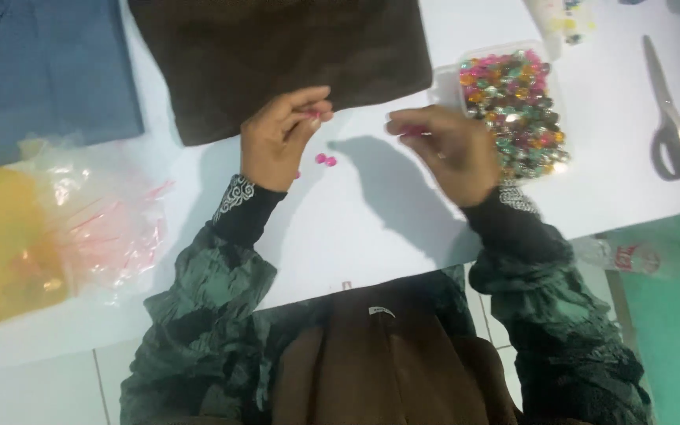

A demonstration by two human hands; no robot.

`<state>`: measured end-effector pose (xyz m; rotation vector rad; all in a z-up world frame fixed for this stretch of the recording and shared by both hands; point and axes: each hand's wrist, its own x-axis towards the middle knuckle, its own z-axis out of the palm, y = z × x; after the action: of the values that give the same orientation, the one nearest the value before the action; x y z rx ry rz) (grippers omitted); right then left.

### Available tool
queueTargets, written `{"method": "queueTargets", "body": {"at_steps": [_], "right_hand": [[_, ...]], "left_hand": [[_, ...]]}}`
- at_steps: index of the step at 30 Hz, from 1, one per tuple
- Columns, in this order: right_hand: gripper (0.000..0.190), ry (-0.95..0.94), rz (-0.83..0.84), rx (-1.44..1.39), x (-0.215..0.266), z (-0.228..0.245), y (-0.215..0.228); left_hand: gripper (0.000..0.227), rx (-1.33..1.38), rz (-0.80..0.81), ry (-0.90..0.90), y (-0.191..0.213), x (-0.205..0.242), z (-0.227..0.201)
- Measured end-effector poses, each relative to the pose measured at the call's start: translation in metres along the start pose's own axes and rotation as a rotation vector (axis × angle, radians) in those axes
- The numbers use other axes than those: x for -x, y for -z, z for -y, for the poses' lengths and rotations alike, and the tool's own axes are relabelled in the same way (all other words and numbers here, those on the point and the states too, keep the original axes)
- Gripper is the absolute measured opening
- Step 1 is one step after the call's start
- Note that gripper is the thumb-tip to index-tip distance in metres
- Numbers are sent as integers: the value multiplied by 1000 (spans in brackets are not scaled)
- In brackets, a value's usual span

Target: Picking small decorative beads or buttons from a tray and placing them into small plastic bags for packaging.

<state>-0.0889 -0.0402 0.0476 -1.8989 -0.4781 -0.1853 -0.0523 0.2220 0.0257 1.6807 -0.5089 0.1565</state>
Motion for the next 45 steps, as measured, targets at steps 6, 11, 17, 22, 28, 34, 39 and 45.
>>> {"method": "queueTargets", "body": {"at_steps": [6, 11, 17, 22, 28, 34, 39, 45], "right_hand": [[36, 39, 121, 54, -29, -11, -84], [36, 77, 184, 42, -33, -25, -101], [37, 99, 259, -20, -39, -25, -93], [34, 158, 269, -7, -44, -26, -74], [64, 18, 434, 223, -36, -36, -64], [70, -53, 479, 331, -29, -39, -61], [46, -1, 446, 395, -33, -32, -62], [26, 86, 363, 366, -31, -31, -71]], "left_hand": [[30, -239, 1, -51, 34, 43, 55], [34, -265, 46, -62, 37, 46, 57], [57, -351, 218, -22, 41, 50, 58], [99, -482, 312, -11, 52, 51, 51], [99, -688, 277, 14, 50, 57, 61], [65, -618, 238, -33, 40, 55, 60], [57, -594, 217, -105, 32, 53, 59], [68, -607, 228, -88, 33, 54, 60]]}}
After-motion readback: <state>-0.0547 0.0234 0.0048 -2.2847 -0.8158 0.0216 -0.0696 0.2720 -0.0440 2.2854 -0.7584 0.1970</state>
